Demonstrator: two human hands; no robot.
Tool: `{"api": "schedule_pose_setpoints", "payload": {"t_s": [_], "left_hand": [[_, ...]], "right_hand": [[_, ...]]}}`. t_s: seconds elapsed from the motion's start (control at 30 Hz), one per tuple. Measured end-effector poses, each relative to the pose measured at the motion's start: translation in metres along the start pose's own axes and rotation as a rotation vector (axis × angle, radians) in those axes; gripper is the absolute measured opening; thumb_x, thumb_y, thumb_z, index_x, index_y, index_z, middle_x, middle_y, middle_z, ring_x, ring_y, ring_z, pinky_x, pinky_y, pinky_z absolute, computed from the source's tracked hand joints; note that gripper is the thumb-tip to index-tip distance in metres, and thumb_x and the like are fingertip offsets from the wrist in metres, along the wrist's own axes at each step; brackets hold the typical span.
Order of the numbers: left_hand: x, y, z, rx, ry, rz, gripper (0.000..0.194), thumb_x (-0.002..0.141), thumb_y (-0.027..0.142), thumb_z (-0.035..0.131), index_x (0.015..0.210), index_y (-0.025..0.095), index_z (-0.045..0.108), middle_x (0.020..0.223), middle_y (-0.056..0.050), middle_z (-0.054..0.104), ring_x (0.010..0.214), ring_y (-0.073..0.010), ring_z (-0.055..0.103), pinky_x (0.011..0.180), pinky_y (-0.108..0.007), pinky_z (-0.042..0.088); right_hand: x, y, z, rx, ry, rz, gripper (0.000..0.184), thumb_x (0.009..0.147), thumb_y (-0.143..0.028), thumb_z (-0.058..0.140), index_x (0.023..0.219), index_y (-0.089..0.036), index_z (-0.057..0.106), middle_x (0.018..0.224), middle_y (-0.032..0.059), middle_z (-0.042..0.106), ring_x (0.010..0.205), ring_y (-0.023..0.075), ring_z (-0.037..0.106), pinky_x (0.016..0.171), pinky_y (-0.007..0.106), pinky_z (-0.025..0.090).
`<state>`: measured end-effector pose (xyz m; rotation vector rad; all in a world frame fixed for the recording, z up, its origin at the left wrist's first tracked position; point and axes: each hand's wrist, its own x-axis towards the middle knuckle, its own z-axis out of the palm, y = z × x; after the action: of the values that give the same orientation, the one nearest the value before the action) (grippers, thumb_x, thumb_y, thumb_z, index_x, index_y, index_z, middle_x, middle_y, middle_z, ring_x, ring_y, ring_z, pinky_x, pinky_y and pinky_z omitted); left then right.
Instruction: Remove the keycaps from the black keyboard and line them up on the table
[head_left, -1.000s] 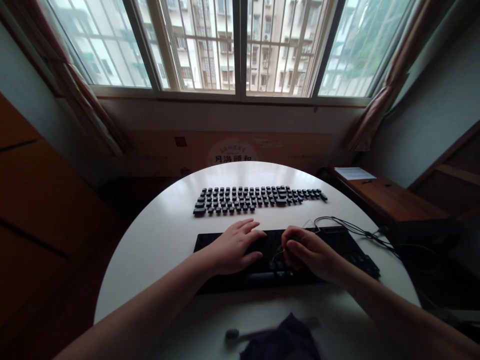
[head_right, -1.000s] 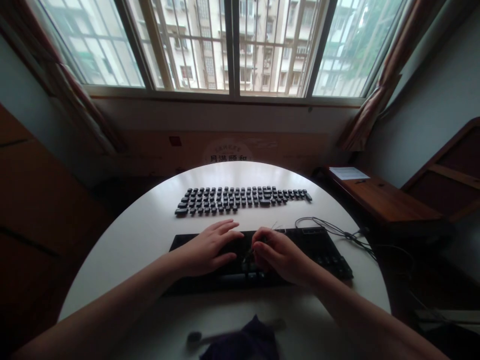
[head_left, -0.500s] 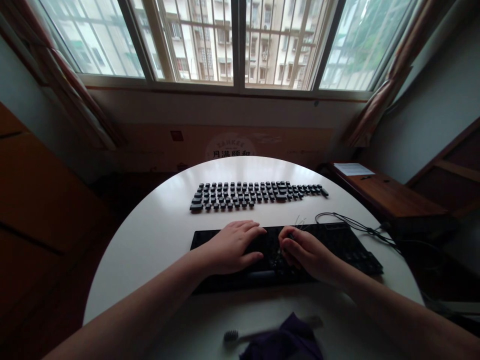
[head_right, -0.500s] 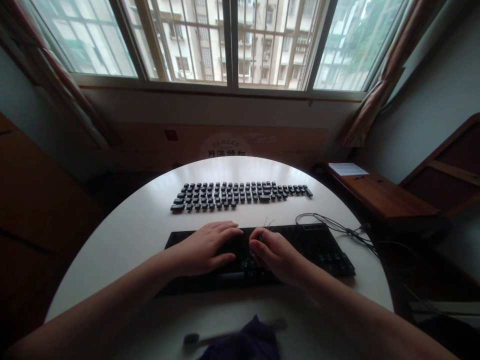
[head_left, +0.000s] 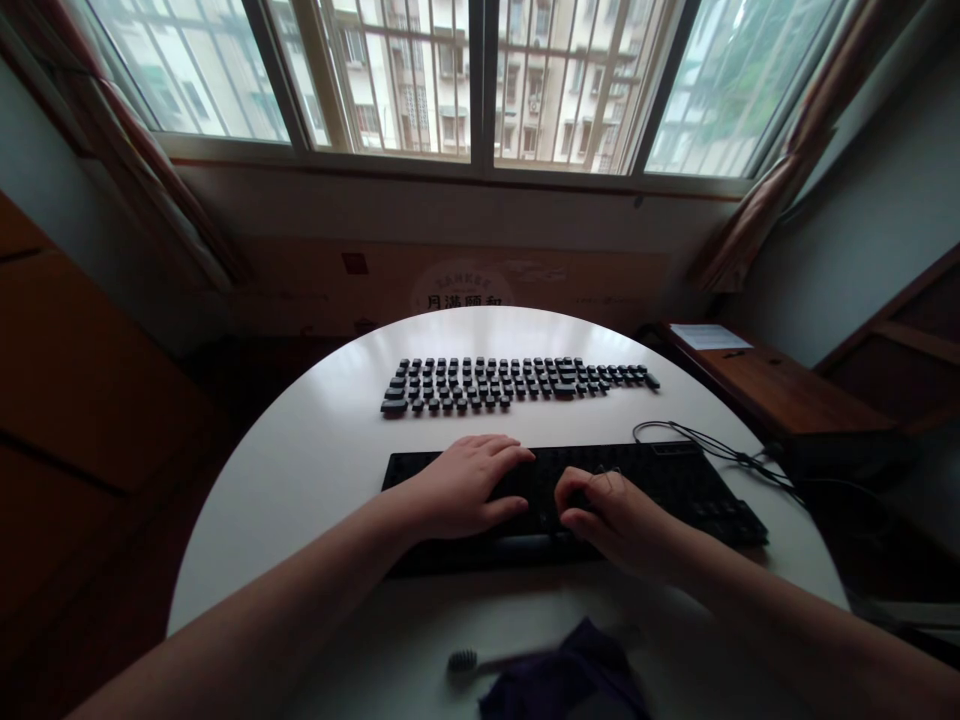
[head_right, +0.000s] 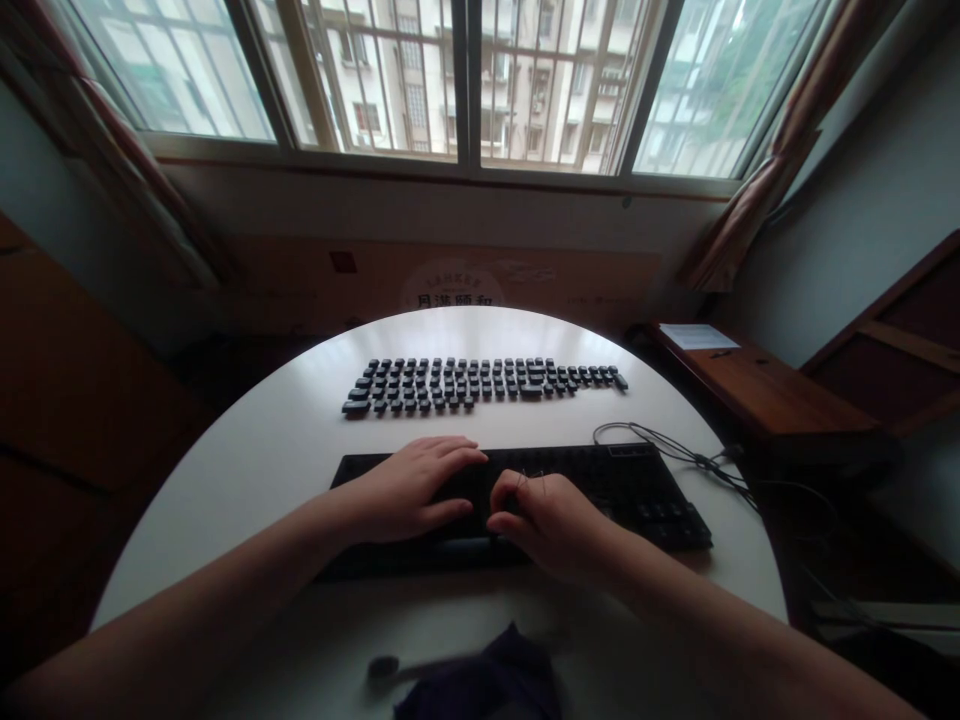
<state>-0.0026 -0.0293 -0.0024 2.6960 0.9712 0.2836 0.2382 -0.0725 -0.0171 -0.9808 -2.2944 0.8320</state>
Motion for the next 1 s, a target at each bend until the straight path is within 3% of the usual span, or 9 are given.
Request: {"api": "schedule_pose_setpoints", "payload": {"t_s": [0.2,0.53,0.73,1.0], "left_hand": [[-0.001,-0.002,0.002,-0.014,0.006,0.003,0.054,0.087,0.042,0.063,0.136,0.023,0.051,0.140,-0.009,0.055,0.130,-0.0290,0.049,0.110,-0.043,0.036],[0.000,0.000,0.000,-0.026,0.019,0.010,0.053,0.087,0.042,0.064,0.134,0.022,0.053,0.138,-0.011,0.057,0.128,-0.0288,0.051,0.109,-0.043,0.037],[0.000,0.003,-0.003,-0.032,-0.003,-0.005,0.052,0.086,0.041,0.066,0.133,0.022,0.054,0.137,-0.011,0.058,0.128,-0.0295,0.051,0.109,-0.044,0.038],[0.000,0.003,-0.007,-0.051,0.081,0.033,0.045,0.086,0.035,0.068,0.128,0.021,0.058,0.139,-0.013,0.055,0.128,-0.0295,0.051,0.107,-0.044,0.041]], "right_hand": [[-0.003,-0.002,0.004,-0.079,0.008,-0.069,0.034,0.099,-0.051,0.045,0.086,-0.021,0.052,0.069,-0.0019,0.057,0.054,0.0115,0.048,0.057,0.023,0.035],[-0.007,0.003,0.007,0.070,0.102,-0.021,0.040,0.097,-0.057,0.044,0.085,-0.021,0.053,0.061,-0.0033,0.051,0.051,0.0116,0.046,0.053,0.024,0.036],[-0.011,0.007,0.008,0.492,0.402,0.050,0.035,0.100,-0.055,0.040,0.088,-0.022,0.046,0.057,-0.0058,0.046,0.041,0.0096,0.041,0.039,0.020,0.031],[-0.012,0.000,0.002,0.043,0.271,-0.124,0.022,0.099,-0.041,0.048,0.091,-0.021,0.052,0.065,-0.0037,0.050,0.050,0.0097,0.045,0.050,0.022,0.037]]}}
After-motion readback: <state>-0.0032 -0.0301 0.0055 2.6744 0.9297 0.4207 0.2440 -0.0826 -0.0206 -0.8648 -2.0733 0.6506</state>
